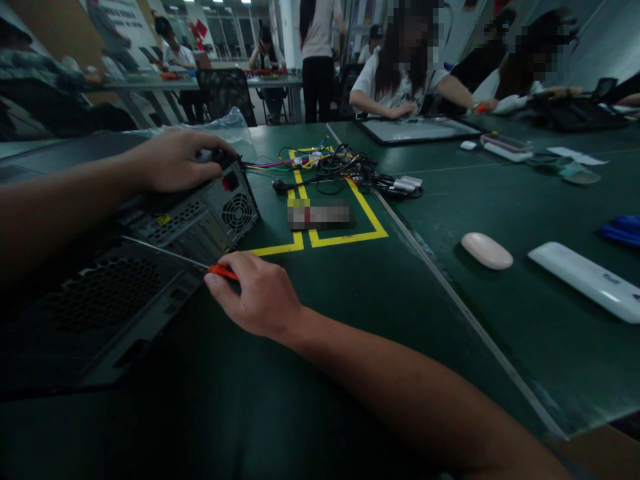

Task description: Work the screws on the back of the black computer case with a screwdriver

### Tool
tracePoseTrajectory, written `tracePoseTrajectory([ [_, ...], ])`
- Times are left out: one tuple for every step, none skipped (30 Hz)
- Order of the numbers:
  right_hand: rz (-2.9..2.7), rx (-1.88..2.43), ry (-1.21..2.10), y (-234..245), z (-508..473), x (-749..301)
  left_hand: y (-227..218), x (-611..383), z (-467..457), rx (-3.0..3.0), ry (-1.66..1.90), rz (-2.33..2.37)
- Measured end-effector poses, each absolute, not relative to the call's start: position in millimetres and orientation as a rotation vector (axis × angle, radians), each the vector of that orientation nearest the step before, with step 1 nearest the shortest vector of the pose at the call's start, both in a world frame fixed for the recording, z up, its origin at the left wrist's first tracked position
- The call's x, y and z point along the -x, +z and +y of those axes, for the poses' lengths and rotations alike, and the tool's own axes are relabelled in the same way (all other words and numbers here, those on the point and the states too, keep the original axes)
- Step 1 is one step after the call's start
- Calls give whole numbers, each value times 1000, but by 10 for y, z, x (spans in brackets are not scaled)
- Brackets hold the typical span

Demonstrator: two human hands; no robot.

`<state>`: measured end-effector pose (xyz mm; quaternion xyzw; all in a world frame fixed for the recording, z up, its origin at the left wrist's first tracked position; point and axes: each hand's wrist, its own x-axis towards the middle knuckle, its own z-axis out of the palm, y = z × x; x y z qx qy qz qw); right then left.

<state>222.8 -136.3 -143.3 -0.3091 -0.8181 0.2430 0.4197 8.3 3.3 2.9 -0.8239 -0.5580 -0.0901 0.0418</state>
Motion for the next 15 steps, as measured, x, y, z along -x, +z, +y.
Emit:
tracePoseTrajectory([
  [-2051, 772, 617, -1438, -1363, -2227, 29, -77, 35, 2525, -280, -1704],
  [-2046, 768, 624, -1444, -1364, -2225, 28, -72, 38, 2527, -284, -1700],
  [-2038, 761, 634, -1451, -1365, -2223, 27, -65, 42, 2527, -287, -1695],
  [-2027, 752, 645, -1458, -1367, -2221, 25, -60, 45, 2526, -286, -1689],
  [-2013, 744, 655, -1465, -1369, -2219, 24, -55, 48, 2525, -282, -1685],
  [-2000, 735, 662, -1472, -1370, -2218, 24, -51, 50, 2524, -276, -1681],
  [-1988, 728, 663, -1478, -1371, -2217, 24, -50, 52, 2522, -272, -1678],
  [-1982, 722, 660, -1484, -1370, -2216, 24, -50, 53, 2521, -268, -1676],
  [-1983, 719, 655, -1488, -1368, -2215, 25, -53, 52, 2519, -270, -1673],
  [-1986, 718, 647, -1492, -1365, -2214, 27, -57, 50, 2517, -270, -1676],
  [-1993, 719, 639, -1494, -1361, -2212, 28, -63, 48, 2514, -267, -1682],
  [-1999, 721, 632, -1496, -1357, -2209, 30, -69, 45, 2510, -264, -1691],
  [-2002, 725, 625, -1496, -1352, -2207, 31, -76, 41, 2511, -260, -1699],
  [-2001, 727, 619, -1496, -1348, -2204, 33, -83, 38, 2511, -259, -1706],
  [-1999, 725, 613, -1496, -1345, -2202, 34, -88, 34, 2511, -261, -1713],
])
